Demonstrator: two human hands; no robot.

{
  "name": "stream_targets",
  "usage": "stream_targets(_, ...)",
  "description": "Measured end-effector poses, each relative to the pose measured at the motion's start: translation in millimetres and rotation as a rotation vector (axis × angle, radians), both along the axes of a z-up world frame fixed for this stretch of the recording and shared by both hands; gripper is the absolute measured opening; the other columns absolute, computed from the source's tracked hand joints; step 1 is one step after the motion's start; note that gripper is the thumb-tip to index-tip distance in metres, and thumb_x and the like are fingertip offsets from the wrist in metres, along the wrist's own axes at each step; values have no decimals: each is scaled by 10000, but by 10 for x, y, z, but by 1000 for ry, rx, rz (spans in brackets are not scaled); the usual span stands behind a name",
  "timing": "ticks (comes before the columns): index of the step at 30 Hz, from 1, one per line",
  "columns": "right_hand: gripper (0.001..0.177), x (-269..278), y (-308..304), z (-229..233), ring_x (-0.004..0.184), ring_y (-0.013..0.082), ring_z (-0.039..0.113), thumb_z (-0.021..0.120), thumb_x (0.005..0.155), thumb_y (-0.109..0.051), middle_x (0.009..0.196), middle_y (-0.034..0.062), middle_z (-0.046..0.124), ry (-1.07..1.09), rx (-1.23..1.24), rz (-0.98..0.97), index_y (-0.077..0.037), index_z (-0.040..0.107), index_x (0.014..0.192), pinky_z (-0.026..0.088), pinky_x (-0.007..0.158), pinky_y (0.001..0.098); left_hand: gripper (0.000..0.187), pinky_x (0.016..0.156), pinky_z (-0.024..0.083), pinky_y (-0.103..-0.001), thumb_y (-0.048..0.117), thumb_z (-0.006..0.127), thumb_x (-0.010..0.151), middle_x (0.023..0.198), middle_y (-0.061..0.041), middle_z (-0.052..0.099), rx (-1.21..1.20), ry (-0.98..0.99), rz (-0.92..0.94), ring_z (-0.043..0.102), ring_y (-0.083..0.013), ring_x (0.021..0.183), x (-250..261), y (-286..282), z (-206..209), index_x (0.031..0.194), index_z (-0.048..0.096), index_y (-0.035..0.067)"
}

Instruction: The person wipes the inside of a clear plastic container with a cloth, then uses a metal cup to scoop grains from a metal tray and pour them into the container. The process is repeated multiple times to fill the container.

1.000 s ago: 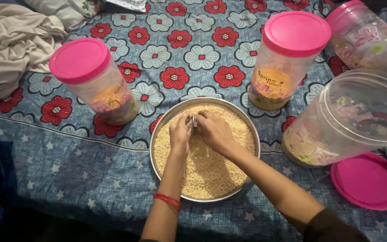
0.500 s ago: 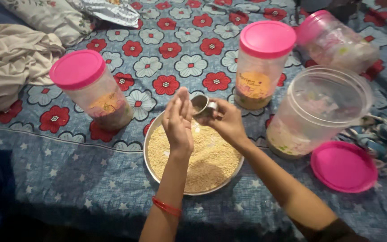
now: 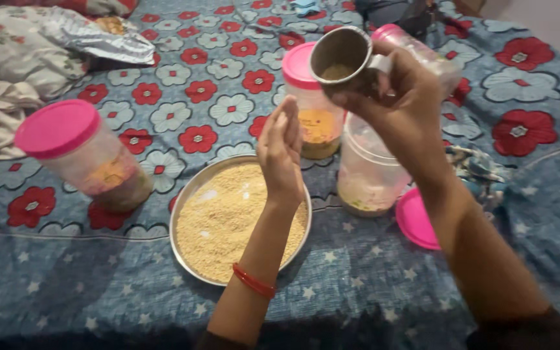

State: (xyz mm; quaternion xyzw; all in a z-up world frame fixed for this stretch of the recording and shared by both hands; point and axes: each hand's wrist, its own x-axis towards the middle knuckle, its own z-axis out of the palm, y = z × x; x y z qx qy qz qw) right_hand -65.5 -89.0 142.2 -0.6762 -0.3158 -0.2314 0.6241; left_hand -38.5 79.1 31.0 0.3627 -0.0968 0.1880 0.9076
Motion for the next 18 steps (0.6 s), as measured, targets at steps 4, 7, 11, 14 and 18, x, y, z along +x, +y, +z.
stream_targets(4,353,47,-425,48,1214,165,661,872,817,-32,1352,93,632,-250,-161,-232,4,604,1045,610,980,280,456,1150,424,-310,184,503,1064,1464,-140,574,47,-37,-50,532,-201,1376,120,-380,-28,1445,531,-66)
stream_targets(7,360,107,-722,-18,1280,311,660,918,803,-12,1405,164,635,-492,-405,-478,24,572,897,579,1029,373,466,1131,436,-308,176,521,1061,1458,-151,582,45,-84,-66,552,-194,1334,196,-591,-83,1445,538,-89)
stream_targets(11,275,155,-1034,-153,1402,388,603,837,851,64,1467,155,621,-632,-641,-629,57,644,1047,535,1172,423,460,1123,444,-306,169,519,1054,1437,-164,602,78,-80,-48,580,-189,1309,267,-754,-137,1425,543,-101)
stream_targets(14,218,168,-1156,-199,1443,360,583,798,858,82,1449,139,630,-717,-771,-647,52,640,1004,550,1188,434,458,1120,443,-302,165,517,1055,1426,-171,625,217,-79,51,592,-191,1298,264,-760,-148,1419,564,-108)
stream_targets(18,137,183,-1165,-225,1413,354,591,790,884,11,1399,121,644,-795,-896,-720,16,659,924,583,1043,406,463,1145,428,-300,164,520,1051,1430,-170,622,273,-105,85,584,-187,1317,253,-749,-124,1424,562,-106)
